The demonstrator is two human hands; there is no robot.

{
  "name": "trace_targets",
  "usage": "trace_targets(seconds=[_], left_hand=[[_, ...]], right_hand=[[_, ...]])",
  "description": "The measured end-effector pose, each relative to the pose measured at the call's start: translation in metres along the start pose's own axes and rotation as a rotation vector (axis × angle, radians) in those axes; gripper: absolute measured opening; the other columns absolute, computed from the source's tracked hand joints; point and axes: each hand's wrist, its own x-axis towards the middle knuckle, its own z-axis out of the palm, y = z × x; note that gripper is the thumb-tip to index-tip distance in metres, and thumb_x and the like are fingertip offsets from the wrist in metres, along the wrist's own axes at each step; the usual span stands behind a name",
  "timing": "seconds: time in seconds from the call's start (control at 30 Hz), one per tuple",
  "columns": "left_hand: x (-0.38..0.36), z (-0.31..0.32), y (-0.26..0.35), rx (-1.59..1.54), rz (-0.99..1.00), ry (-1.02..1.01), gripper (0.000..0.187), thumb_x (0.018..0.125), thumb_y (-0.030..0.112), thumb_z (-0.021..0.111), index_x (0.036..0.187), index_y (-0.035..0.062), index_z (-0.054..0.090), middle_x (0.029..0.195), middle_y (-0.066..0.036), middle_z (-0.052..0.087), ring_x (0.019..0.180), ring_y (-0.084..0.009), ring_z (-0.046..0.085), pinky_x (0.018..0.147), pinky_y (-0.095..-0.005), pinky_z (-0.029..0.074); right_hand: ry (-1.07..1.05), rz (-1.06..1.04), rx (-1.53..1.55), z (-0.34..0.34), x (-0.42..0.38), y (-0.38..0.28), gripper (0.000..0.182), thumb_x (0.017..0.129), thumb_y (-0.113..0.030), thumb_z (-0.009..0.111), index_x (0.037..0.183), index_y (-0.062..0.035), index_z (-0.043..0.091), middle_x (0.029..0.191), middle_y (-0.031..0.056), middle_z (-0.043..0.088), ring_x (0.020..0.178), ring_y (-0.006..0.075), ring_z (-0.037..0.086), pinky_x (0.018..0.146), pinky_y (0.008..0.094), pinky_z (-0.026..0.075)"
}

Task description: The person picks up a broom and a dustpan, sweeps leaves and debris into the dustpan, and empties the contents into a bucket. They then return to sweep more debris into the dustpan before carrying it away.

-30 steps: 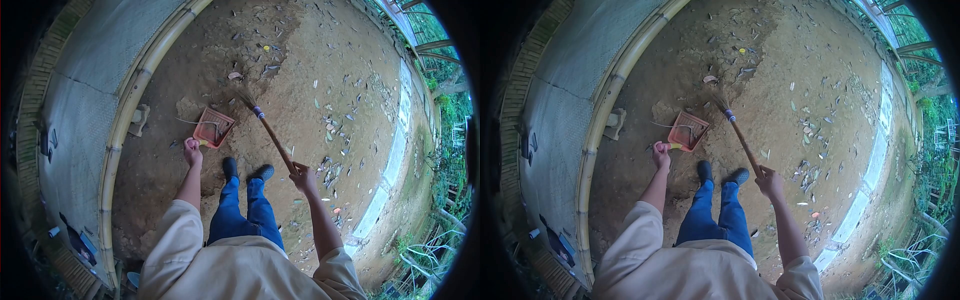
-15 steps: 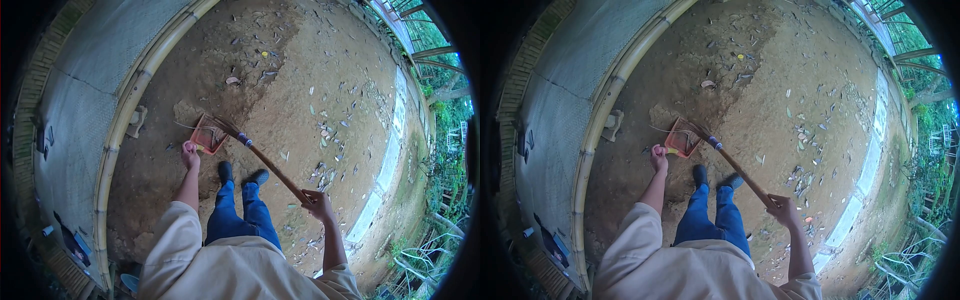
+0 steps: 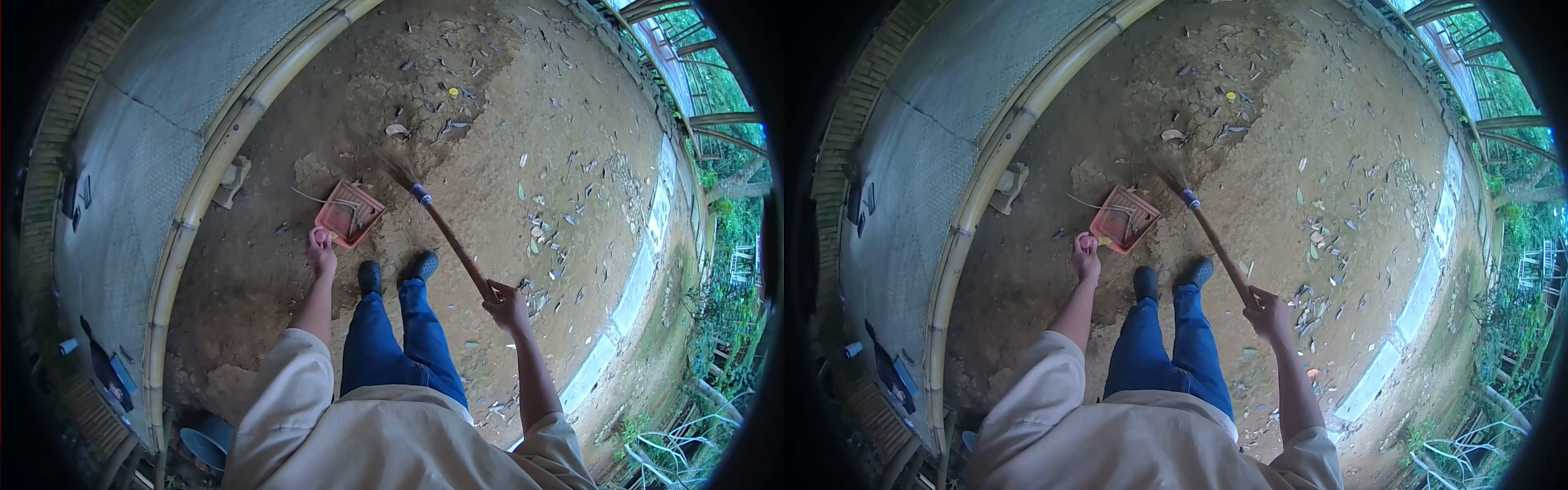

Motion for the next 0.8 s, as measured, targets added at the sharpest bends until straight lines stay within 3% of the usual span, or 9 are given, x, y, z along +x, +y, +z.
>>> trace_targets(seconds=[0.1,0.13,0.23,0.4,0.47,0.67,0.8], left_hand=[[0.007,0.019,-0.018,-0.048,0.022,0.027,0.030,0.088,0.004,0.066,0.116,0.0099,0.056,0.101,-0.013,0.064,0.094,-0.0271,0.062,0.077,-0.0387,0.051],[0.009,0.022,-0.021,-0.061,0.038,0.037,0.029,0.089,0.005,0.066,0.116,0.0097,0.056,0.101,-0.013,0.064,0.094,-0.0268,0.062,0.077,-0.0385,0.051],[0.005,0.028,-0.014,-0.189,0.029,0.080,0.030,0.090,0.011,0.067,0.117,0.0099,0.056,0.102,-0.015,0.064,0.095,-0.0287,0.062,0.078,-0.0383,0.051],[-0.008,0.031,-0.033,-0.130,-0.039,0.136,0.028,0.089,0.008,0.068,0.115,0.0090,0.059,0.104,-0.014,0.064,0.095,-0.0250,0.063,0.081,-0.0359,0.053],[-0.022,0.030,-0.001,-0.061,-0.067,0.172,0.026,0.089,0.008,0.068,0.114,0.0091,0.059,0.103,-0.014,0.064,0.094,-0.0249,0.063,0.081,-0.0361,0.053],[-0.024,0.044,0.001,-0.175,-0.032,0.287,0.029,0.088,0.011,0.068,0.115,0.0115,0.057,0.102,-0.016,0.063,0.091,-0.0299,0.064,0.077,-0.0374,0.052],[-0.023,0.044,0.008,0.022,-0.072,0.283,0.029,0.088,0.006,0.065,0.114,0.0119,0.056,0.101,-0.016,0.063,0.091,-0.0321,0.063,0.077,-0.0400,0.050]], right_hand=[[-0.055,-0.022,-0.105,-0.002,0.018,0.002,0.057,0.071,-0.024,0.074,0.127,-0.0182,0.064,0.102,0.0175,0.072,0.086,0.0303,0.071,0.076,0.0379,0.055],[-0.083,-0.070,-0.140,-0.007,0.019,0.002,0.058,0.071,-0.022,0.075,0.128,-0.0170,0.064,0.100,0.0173,0.072,0.078,0.0279,0.071,0.068,0.0362,0.054],[-0.238,0.022,-0.036,-0.038,0.003,0.001,0.059,0.070,-0.018,0.077,0.127,-0.0153,0.064,0.101,0.0172,0.072,0.074,0.0236,0.071,0.064,0.0337,0.054],[-0.222,-0.028,0.062,-0.070,-0.021,0.038,0.058,0.071,-0.012,0.076,0.128,-0.0114,0.063,0.094,0.0153,0.074,0.065,0.0152,0.067,0.060,0.0315,0.052],[-0.205,-0.010,0.065,-0.083,-0.020,0.035,0.058,0.071,-0.012,0.076,0.128,-0.0114,0.064,0.094,0.0153,0.074,0.063,0.0143,0.066,0.058,0.0310,0.052],[-0.115,-0.045,0.046,-0.095,0.000,0.015,0.056,0.072,-0.012,0.075,0.127,-0.0109,0.064,0.094,0.0155,0.073,0.061,0.0147,0.065,0.058,0.0312,0.052],[-0.104,-0.072,0.034,-0.090,0.031,0.020,0.056,0.072,-0.014,0.074,0.127,-0.0107,0.064,0.095,0.0162,0.073,0.063,0.0178,0.067,0.061,0.0322,0.053]])
